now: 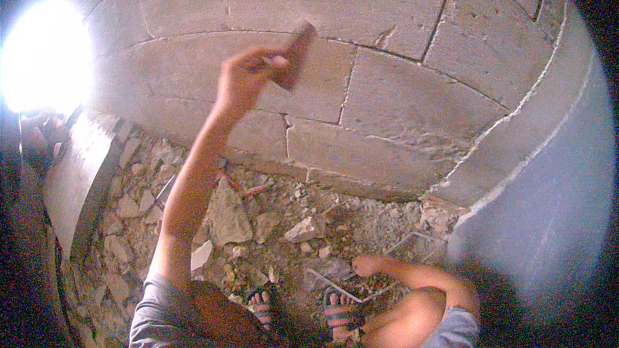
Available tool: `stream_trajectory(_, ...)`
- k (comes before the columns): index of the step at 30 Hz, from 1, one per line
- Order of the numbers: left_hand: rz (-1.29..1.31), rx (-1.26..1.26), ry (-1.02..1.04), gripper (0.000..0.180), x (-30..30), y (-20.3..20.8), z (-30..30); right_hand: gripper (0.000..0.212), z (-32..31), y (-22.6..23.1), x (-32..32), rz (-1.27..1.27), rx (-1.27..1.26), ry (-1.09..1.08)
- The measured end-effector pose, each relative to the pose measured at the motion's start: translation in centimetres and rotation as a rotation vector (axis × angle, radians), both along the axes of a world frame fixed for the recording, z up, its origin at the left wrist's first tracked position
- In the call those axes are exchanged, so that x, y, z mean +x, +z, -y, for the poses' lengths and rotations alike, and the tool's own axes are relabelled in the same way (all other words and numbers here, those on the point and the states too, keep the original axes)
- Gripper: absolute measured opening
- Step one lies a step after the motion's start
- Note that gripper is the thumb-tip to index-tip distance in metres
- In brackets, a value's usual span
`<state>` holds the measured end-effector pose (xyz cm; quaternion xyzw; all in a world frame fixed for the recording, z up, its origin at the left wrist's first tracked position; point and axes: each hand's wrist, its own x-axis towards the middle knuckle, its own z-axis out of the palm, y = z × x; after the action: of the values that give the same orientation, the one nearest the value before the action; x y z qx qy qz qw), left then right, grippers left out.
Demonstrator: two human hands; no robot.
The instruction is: The person sands the surface of a block wall using a piece of sandpaper, rubbing it over the mortar joints and the face of the blocks.
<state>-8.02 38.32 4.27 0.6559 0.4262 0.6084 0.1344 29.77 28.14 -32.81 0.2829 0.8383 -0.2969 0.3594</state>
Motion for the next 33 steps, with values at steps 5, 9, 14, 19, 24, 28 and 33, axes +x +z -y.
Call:
stream_trajectory(5, -0.175, -0.153, -0.293, 0.022, 3.9, -3.4, -0.9, 0.033, -0.5, -1.1, 0.2, 0.019, -0.05, -0.007)
stream_trajectory(9, -0.224, -0.034, 0.026, 0.023, 3.0, -2.9, -2.0, 0.032, -0.3, -2.2, 0.6, -0.016, -0.022, -0.036)
stream_trajectory(14, -0.111, 0.113, 0.21, 0.021, -2.0, -2.8, -3.5, 0.031, -0.2, -0.4, 0.0, -0.041, -0.047, 0.037)
stream_trajectory(19, -0.115, 0.113, 0.334, 0.019, -7.0, -2.7, -2.9, 0.031, 0.0, -1.6, 1.0, -0.043, 0.008, 0.13)
stream_trajectory(24, -0.053, 0.136, 0.528, 0.021, -10.2, -1.6, -1.3, 0.031, -0.2, -1.8, 0.8, 0.007, -0.014, -0.013)
stream_trajectory(28, 0.007, 0.081, 0.593, 0.022, -9.5, 0.1, 1.2, 0.032, -0.3, -2.4, 0.8, -0.045, 0.049, 0.256)
stream_trajectory(33, -0.218, -0.128, 0.085, 0.02, -3.9, 1.8, 2.7, 0.032, -0.5, -3.8, 1.2, -0.009, -0.046, 0.161)
